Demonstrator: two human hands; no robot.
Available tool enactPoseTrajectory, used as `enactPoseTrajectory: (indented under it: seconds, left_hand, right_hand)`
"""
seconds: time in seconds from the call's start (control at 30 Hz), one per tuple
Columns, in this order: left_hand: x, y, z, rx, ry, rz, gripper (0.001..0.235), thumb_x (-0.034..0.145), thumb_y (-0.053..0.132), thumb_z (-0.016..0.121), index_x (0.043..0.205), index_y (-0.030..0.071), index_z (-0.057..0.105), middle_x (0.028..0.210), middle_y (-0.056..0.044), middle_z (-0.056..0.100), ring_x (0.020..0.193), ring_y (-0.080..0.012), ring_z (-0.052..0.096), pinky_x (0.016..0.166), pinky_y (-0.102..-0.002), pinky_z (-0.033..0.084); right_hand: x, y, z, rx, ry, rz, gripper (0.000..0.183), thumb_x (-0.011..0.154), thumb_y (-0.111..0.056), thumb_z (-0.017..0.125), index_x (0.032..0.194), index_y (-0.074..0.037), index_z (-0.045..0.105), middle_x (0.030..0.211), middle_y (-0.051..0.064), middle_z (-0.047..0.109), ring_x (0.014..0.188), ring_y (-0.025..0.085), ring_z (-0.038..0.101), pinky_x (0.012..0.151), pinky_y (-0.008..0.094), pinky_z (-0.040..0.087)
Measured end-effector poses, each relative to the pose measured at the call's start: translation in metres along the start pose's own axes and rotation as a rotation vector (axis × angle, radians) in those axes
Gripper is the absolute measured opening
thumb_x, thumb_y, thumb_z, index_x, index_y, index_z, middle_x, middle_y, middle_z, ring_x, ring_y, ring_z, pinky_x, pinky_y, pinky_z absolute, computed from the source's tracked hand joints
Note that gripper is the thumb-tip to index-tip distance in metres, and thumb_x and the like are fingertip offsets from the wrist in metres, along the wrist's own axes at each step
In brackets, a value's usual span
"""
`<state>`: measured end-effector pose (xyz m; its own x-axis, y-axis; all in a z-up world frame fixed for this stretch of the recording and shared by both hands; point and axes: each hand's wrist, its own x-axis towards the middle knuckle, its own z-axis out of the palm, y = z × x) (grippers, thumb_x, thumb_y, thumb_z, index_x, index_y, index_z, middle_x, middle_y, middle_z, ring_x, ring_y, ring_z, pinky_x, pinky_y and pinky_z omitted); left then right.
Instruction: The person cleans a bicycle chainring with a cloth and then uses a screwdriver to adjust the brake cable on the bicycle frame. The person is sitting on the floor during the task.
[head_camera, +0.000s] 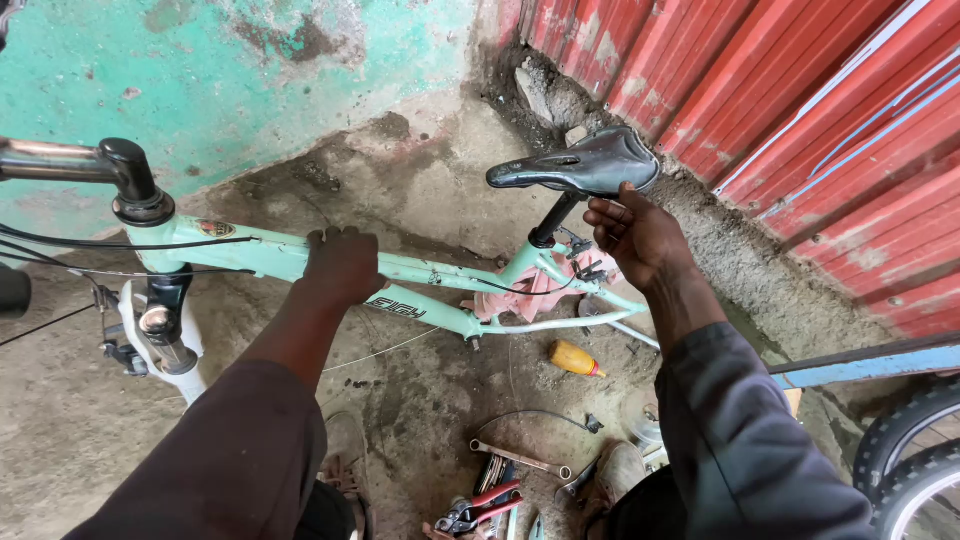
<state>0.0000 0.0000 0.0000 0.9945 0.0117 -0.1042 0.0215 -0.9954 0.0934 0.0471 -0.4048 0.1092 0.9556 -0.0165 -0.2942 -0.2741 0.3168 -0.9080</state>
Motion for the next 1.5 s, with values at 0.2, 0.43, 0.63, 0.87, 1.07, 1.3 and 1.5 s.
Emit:
enactPoseTrajectory:
  seconds: [0.2,0.43,0.63,0.87,1.07,1.3,1.5]
  left_hand:
    - [-0.002,0.004,-0.004,0.082,0.017,0.019,0.036,0.088,0.031,0.074,0.117,0.011,0.075,0.108,-0.02,0.073,0.115,-0.0425,0.067,0.108,-0.06,0.04]
    - [0.011,0.025,-0.001,0.137,-0.134,0.013,0.04,0.09,0.037,0.069,0.122,0.013,0.074,0.109,-0.017,0.075,0.112,-0.0406,0.069,0.104,-0.058,0.042]
    - [0.009,0.052,-0.008,0.162,-0.198,0.069,0.061,0.095,0.049,0.065,0.132,0.001,0.07,0.125,-0.03,0.071,0.122,-0.0489,0.064,0.108,-0.063,0.04]
    - [0.022,0.053,0.016,0.217,-0.157,0.157,0.065,0.094,0.051,0.066,0.133,-0.001,0.066,0.128,-0.029,0.068,0.123,-0.0471,0.061,0.105,-0.06,0.039]
    - [0.025,0.057,0.022,0.305,-0.135,0.159,0.064,0.094,0.05,0.065,0.133,-0.001,0.065,0.128,-0.027,0.068,0.119,-0.045,0.062,0.1,-0.059,0.042]
    - [0.016,0.098,0.069,0.607,0.333,0.392,0.058,0.088,0.045,0.064,0.123,-0.001,0.069,0.129,-0.031,0.066,0.107,-0.0385,0.064,0.094,-0.052,0.045]
    - [-0.177,0.154,0.23,0.161,-0.922,0.357,0.053,0.102,0.055,0.047,0.131,0.014,0.065,0.132,-0.014,0.067,0.116,-0.0317,0.067,0.096,-0.051,0.051]
  right_hand:
    - [-0.014,-0.003,-0.018,-0.779,-0.023,-0.241,0.033,0.103,-0.013,0.059,0.13,0.006,0.056,0.102,0.026,0.072,0.086,0.035,0.076,0.074,0.039,0.062]
    - [-0.046,-0.008,-0.092,-1.339,-0.202,0.085,0.043,0.096,-0.026,0.067,0.132,-0.002,0.065,0.108,0.026,0.077,0.092,0.038,0.077,0.088,0.048,0.058]
    - [-0.095,-0.009,-0.125,-1.472,-0.274,0.169,0.041,0.095,-0.023,0.063,0.131,-0.004,0.067,0.11,0.029,0.076,0.111,0.047,0.071,0.098,0.054,0.053]
    - [-0.117,0.004,-0.162,-1.554,-0.344,0.28,0.039,0.096,-0.032,0.064,0.128,-0.009,0.067,0.117,0.013,0.076,0.106,0.033,0.068,0.092,0.046,0.053]
    - [-0.131,-0.018,-0.151,-1.609,-0.301,0.212,0.039,0.1,-0.035,0.058,0.134,-0.015,0.064,0.129,0.005,0.072,0.107,0.027,0.073,0.087,0.045,0.059]
    - [-0.12,-0.004,-0.155,-1.588,-0.333,0.182,0.039,0.098,-0.034,0.063,0.13,-0.012,0.065,0.122,0.006,0.075,0.101,0.028,0.074,0.083,0.045,0.057]
    - [-0.115,0.021,-0.16,-1.706,-0.532,0.253,0.049,0.096,-0.045,0.06,0.136,-0.016,0.061,0.124,0.002,0.075,0.105,0.026,0.072,0.089,0.042,0.055]
